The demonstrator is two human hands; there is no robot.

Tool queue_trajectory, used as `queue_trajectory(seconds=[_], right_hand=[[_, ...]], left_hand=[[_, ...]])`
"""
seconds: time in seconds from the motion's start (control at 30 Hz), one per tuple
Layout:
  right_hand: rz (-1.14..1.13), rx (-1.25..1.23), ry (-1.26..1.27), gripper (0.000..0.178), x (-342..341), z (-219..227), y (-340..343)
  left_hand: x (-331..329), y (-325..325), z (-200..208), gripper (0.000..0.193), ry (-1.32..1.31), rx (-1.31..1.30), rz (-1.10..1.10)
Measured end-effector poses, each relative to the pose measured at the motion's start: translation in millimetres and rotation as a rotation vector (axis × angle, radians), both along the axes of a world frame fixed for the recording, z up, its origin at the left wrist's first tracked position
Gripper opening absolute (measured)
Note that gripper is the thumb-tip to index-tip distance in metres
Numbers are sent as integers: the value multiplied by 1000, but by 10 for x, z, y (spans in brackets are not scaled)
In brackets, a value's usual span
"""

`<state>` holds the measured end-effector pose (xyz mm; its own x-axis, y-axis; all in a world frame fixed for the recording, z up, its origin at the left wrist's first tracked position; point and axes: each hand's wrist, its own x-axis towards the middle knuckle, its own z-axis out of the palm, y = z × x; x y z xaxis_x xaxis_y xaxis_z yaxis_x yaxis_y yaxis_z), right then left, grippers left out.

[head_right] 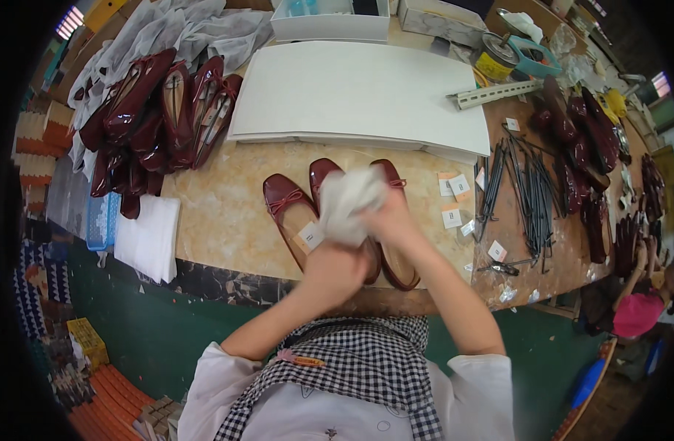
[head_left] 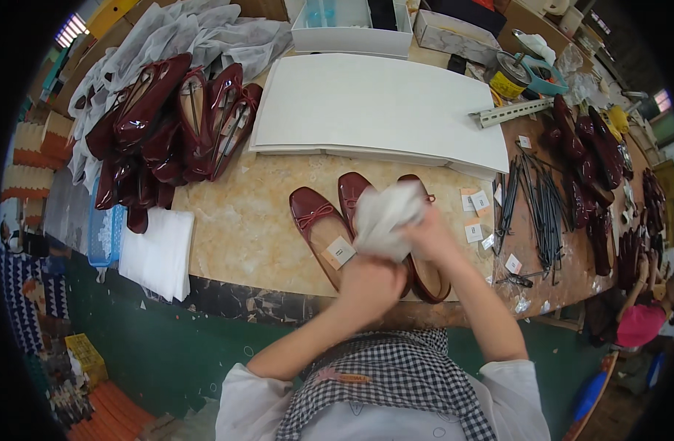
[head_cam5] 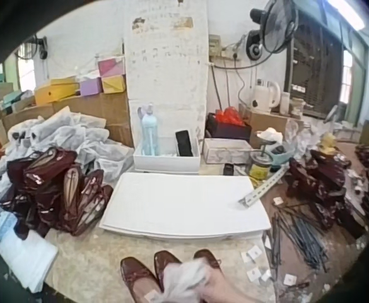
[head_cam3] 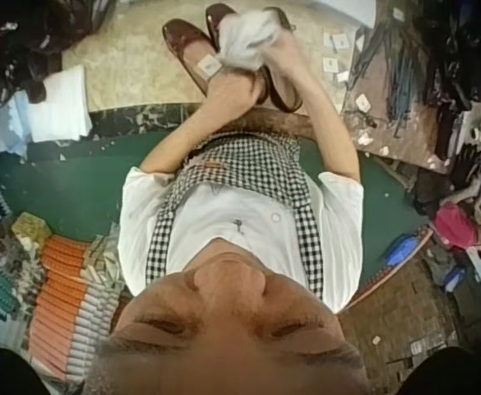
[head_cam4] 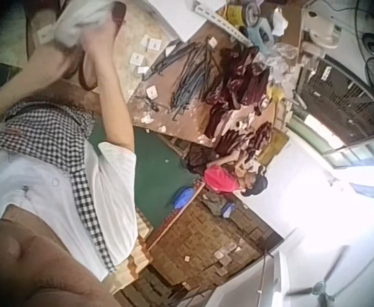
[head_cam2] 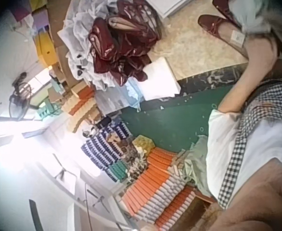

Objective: The person cleans the interior of maroon patent leather flats using a white cloth. They repeatedly pick up shoes, wipe the insoles, and place them back on the table. The person also handles white tissue paper and shoe boxes, preparing them for packaging.

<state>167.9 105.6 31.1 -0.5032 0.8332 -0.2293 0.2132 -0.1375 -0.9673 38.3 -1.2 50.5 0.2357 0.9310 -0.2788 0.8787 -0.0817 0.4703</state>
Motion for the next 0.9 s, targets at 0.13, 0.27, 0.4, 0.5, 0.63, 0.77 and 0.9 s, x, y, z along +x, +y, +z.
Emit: queue_trajectory(seconds=[0.13,0.27,0.4,0.5,0.63,0.77,0.9], right_hand=[[294,1108,-678,38,-375,-348,-164],[330,1082,-645,41,-552,-419,-1],[306,950,-575,46,-359,1,161],[212,1075,-669,54,-610,-354,318],[165,1145,-627,48,-341,-313,317],[16,885,-535,45,86,136,69],[57,799,-450,46,490,162,-184]], left_hand=[[220,-244,-412,26,-51,428,33],[238,-225,-434,31,-30,428,31],[223,-263,-490,38,28,489,46],[221,-170,-407,40,48,485,-23],[-100,276,-116,38,67,393,-159],[-654,1849,-9,52,273,979,76],[-841,2332,-397,51,299,689,327]])
